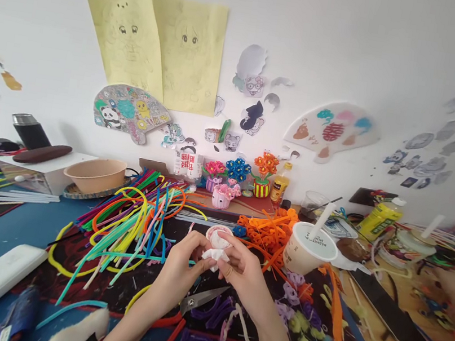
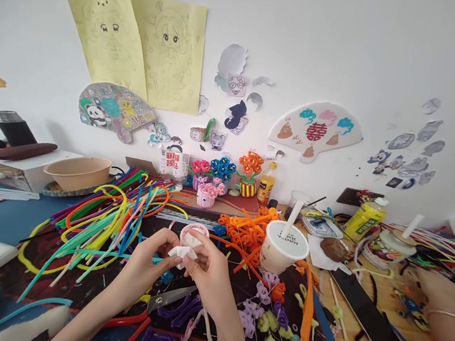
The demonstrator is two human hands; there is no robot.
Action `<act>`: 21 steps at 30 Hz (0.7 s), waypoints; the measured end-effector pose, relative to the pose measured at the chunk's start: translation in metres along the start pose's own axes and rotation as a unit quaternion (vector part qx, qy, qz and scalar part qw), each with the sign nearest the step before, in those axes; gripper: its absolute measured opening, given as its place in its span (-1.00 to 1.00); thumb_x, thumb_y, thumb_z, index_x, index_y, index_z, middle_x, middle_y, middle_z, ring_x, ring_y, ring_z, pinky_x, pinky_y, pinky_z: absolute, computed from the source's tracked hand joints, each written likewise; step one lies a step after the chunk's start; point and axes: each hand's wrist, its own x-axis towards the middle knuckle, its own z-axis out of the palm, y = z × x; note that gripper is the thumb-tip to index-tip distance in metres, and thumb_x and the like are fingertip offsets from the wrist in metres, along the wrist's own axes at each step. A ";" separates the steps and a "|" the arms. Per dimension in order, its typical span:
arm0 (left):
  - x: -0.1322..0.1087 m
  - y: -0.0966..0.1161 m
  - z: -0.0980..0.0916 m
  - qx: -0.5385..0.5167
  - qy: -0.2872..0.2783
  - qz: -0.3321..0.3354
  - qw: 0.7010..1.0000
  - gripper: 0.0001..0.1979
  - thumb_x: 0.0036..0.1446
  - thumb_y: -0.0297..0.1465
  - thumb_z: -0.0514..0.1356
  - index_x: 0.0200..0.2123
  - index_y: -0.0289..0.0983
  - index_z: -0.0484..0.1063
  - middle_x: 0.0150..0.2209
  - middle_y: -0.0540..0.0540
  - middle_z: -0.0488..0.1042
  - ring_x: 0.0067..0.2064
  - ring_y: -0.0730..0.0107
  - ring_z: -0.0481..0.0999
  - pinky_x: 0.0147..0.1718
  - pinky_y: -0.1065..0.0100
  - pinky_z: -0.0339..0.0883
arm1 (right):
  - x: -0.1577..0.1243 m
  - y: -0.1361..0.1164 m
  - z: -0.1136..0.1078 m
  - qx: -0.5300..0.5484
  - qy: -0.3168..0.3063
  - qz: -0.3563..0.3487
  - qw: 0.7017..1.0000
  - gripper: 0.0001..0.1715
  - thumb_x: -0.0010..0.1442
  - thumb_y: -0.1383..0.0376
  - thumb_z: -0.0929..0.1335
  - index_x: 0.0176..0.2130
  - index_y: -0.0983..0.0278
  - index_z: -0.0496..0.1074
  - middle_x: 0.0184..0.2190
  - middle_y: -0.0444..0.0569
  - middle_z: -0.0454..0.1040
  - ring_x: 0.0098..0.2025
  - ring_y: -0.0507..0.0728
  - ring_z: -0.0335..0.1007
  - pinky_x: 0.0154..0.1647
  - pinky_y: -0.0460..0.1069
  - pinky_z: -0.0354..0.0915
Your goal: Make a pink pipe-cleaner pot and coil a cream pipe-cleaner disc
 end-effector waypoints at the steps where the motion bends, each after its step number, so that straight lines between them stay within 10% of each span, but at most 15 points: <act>1: 0.000 0.000 0.000 0.001 -0.001 -0.001 1.000 -0.94 0.05 -0.42 0.26 -0.39 -0.25 0.41 -0.42 0.03 0.43 -0.40 0.42 0.35 -0.40 0.41 0.25 | 0.000 0.000 0.000 -0.003 -0.001 -0.002 1.000 -0.36 0.10 0.08 0.47 0.12 0.25 0.43 -0.26 0.00 0.58 -0.41 0.08 0.39 -0.36 -0.04 0.34; 10: 0.005 0.006 0.000 -0.026 -0.021 -0.016 0.999 -0.85 0.09 -0.31 0.25 -0.41 -0.28 0.43 -0.47 0.01 0.46 -0.45 0.43 0.40 -0.46 0.43 0.28 | 0.001 0.003 0.003 -0.016 0.054 -0.001 0.998 -0.48 0.06 -0.07 0.46 -0.30 0.35 0.61 -0.53 -0.02 0.51 -0.54 0.07 0.35 -0.56 -0.07 0.24; 21: 0.006 0.014 -0.007 -0.057 -0.036 -0.039 0.997 -0.85 0.00 -0.32 0.32 -0.42 -0.29 0.49 -0.50 0.02 0.47 -0.47 0.45 0.37 -0.46 0.45 0.26 | 0.003 0.007 0.004 0.065 0.041 0.043 0.996 -0.36 0.03 -0.17 0.43 -0.35 0.38 0.63 -0.61 -0.01 0.50 -0.57 0.04 0.38 -0.57 -0.11 0.25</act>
